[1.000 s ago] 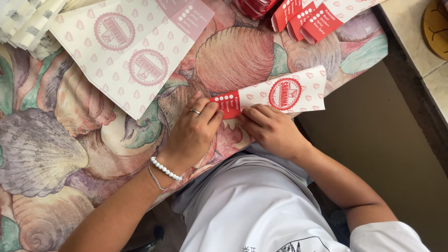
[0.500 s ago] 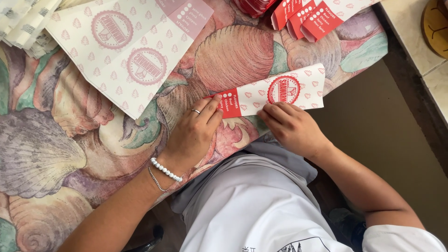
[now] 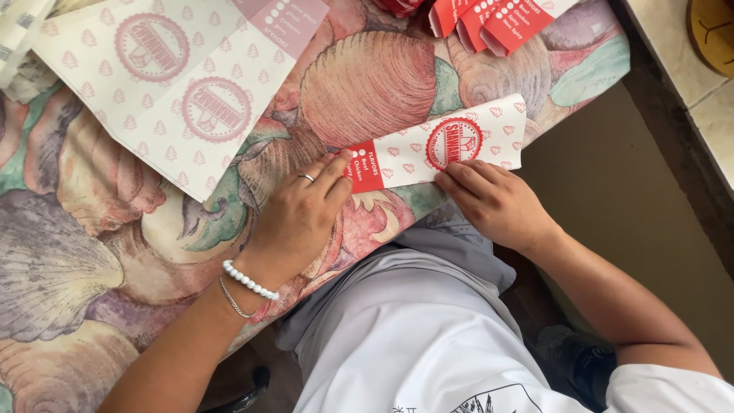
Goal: Folding printed paper food wrappers at a table
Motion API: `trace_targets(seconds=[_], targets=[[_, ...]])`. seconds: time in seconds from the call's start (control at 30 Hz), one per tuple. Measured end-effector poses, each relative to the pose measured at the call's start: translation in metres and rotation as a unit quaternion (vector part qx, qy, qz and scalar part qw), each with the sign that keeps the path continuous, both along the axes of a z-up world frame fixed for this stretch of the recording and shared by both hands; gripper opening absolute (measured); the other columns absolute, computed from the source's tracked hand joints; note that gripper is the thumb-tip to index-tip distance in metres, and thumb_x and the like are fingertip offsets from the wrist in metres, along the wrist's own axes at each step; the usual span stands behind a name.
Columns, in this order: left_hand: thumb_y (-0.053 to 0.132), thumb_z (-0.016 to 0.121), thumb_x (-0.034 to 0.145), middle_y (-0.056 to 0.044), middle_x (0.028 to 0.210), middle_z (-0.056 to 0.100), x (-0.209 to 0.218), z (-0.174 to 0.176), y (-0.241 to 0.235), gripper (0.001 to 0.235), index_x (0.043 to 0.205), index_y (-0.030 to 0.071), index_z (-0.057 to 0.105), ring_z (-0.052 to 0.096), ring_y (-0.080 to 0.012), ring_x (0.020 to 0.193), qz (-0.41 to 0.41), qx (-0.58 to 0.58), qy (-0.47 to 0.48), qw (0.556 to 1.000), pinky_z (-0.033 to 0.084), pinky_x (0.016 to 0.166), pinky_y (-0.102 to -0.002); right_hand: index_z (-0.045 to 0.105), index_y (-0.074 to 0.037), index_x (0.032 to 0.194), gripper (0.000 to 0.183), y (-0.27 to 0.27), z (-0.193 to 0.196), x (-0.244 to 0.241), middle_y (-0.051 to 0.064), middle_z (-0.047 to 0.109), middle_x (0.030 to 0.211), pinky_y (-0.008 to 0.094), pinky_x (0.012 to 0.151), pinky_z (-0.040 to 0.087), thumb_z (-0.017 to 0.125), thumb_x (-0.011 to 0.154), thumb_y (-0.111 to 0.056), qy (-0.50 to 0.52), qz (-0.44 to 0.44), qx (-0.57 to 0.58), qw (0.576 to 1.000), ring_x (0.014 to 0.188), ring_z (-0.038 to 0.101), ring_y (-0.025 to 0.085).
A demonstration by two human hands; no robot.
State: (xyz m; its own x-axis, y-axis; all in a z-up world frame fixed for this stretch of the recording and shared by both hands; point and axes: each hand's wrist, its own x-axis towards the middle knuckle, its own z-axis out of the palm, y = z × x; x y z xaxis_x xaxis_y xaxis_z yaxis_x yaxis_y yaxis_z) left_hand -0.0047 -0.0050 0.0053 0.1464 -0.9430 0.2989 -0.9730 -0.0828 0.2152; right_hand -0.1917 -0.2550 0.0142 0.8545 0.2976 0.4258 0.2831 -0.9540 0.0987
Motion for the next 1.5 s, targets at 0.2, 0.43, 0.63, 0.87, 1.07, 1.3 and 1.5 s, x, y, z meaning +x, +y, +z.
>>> trace_targets(seconds=[0.2,0.43,0.63,0.87,1.07,1.3,1.5], targets=[[0.005,0.06,0.096,-0.018,0.135,0.063,0.004,-0.001,0.001,0.016,0.111,0.006,0.067,0.064,-0.0324,0.121,0.006,0.012,0.031,0.999,0.051,0.099,-0.043,0.073,0.003,0.097,0.014,-0.002,-0.008,0.001,0.017,0.065,0.092,0.036,0.081,0.058,0.06,0.101,0.0,-0.032,0.018,0.002,0.999,0.085,0.069,0.03],[0.008,0.058,0.096,-0.021,0.142,0.058,-0.001,0.007,-0.002,0.012,0.108,0.004,0.061,0.064,-0.0351,0.12,0.013,0.023,-0.004,1.0,0.051,0.096,-0.044,0.072,0.002,0.097,0.013,-0.012,0.001,-0.006,0.016,0.065,0.091,0.036,0.081,0.059,0.061,0.101,-0.002,-0.025,0.002,0.005,1.0,0.086,0.069,0.029],[0.011,0.054,0.099,-0.017,0.142,0.059,0.0,-0.004,-0.002,0.009,0.106,0.008,0.057,0.064,-0.0304,0.118,0.019,0.016,-0.038,0.999,0.05,0.092,-0.041,0.073,0.002,0.098,0.013,-0.023,-0.01,-0.013,0.016,0.066,0.092,0.036,0.082,0.058,0.061,0.1,-0.002,-0.029,0.006,0.001,1.0,0.086,0.069,0.028],[0.011,0.052,0.096,-0.015,0.144,0.056,-0.002,0.004,-0.003,0.043,0.138,0.015,0.055,0.061,-0.0287,0.115,0.024,0.033,-0.067,0.997,0.049,0.089,-0.04,0.075,-0.003,0.1,0.01,-0.021,-0.003,-0.01,0.011,0.066,0.091,0.033,0.08,0.058,0.066,0.098,-0.006,-0.01,-0.013,0.036,0.999,0.084,0.069,0.026],[0.014,0.052,0.09,-0.015,0.14,0.055,-0.003,0.001,-0.01,0.05,0.139,0.019,0.056,0.059,-0.028,0.111,0.025,0.063,-0.109,0.992,0.047,0.084,-0.038,0.077,-0.006,0.11,0.018,-0.008,0.02,0.028,0.011,0.064,0.075,0.037,0.067,0.057,0.067,0.095,-0.005,0.025,-0.024,0.084,0.996,0.073,0.068,0.029],[0.015,0.05,0.087,-0.015,0.138,0.058,-0.01,0.001,-0.012,0.048,0.133,0.022,0.06,0.058,-0.0282,0.111,0.05,0.057,-0.096,0.992,0.046,0.089,-0.039,0.077,-0.011,0.101,0.016,0.027,-0.009,0.091,0.004,0.055,0.07,0.032,0.061,0.051,0.062,0.097,-0.014,-0.025,0.006,0.058,0.998,0.068,0.061,0.022],[0.013,0.048,0.088,-0.016,0.139,0.056,-0.012,-0.001,-0.011,0.051,0.138,0.022,0.056,0.057,-0.0285,0.115,0.053,0.056,-0.099,0.992,0.045,0.095,-0.04,0.071,-0.009,0.084,0.019,0.023,0.0,0.096,0.005,0.052,0.069,0.033,0.06,0.049,0.062,0.1,-0.015,-0.028,0.046,0.044,0.998,0.067,0.057,0.024]])
